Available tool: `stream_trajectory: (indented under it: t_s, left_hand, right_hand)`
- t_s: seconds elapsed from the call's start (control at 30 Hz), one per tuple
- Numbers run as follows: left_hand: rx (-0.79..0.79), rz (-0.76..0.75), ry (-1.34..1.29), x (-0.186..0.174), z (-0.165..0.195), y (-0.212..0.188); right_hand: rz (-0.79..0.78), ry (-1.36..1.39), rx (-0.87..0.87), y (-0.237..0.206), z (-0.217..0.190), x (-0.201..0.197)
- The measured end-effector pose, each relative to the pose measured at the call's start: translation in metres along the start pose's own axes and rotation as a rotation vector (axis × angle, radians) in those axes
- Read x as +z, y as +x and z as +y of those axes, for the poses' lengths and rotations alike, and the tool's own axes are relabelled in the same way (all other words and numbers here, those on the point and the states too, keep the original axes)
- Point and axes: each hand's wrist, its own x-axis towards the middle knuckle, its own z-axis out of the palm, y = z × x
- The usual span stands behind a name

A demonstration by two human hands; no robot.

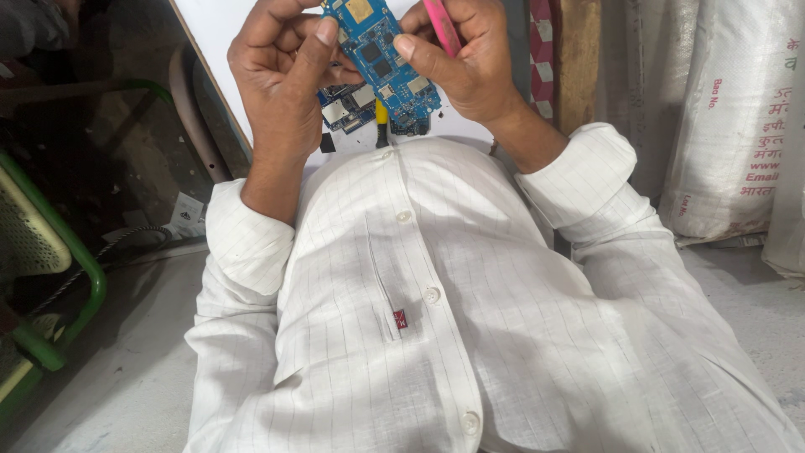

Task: The person sits at a workbench holding a disassembled phone motherboard and cleans it using a pink toothbrush, brushing different areas of the board and turning it over. Other phone parts, batteries, and a screwdriver lie on the white work surface around them.

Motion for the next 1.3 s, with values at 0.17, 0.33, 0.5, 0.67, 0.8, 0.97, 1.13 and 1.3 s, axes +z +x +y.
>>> stream_trajectory:
  t_s: [0.17, 0.33, 0.5, 0.67, 0.8, 0.97, 1.13, 1.3]
  left_hand:
    - [0.011, -0.005, -0.009, -0.0007, 0.0005, 0.0006]
    - [0.022, -0.009, -0.008, -0.0013, -0.0004, 0.0020]
    - [0.004, -0.004, -0.028, -0.0003, 0.0013, 0.0008]
    - [-0.013, -0.008, -0.047, 0.0015, 0.0032, -0.0002]
    - [-0.064, -0.016, -0.060, 0.0023, 0.0022, -0.0031]
    - [-0.071, 0.003, -0.007, 0.0015, -0.0034, -0.0015]
    - [-0.037, 0.159, -0.169, -0.0024, -0.0009, 0.0011]
    - [-0.050, 0.167, -0.245, -0.0045, 0.0039, -0.0003]
  right_hand:
    - [0.001, 0.036, 0.031, 0.0002, -0.0041, 0.0016]
    - [-0.008, 0.024, 0.017, 0.0014, -0.0039, 0.0010]
    - [-0.016, 0.002, -0.033, 0.0025, -0.0019, -0.0002]
    - [-0.006, 0.012, -0.003, 0.0018, -0.0027, 0.0004]
    - [-0.003, -0.030, -0.004, 0.0014, -0.0029, 0.0003]
    - [-0.021, 0.029, -0.054, 0.0026, 0.0027, 0.0000]
    - [-0.002, 0.209, 0.075, 0.0019, 0.0051, -0.0026]
    - [0.005, 0.155, 0.045, 0.0013, 0.0038, -0.0005]
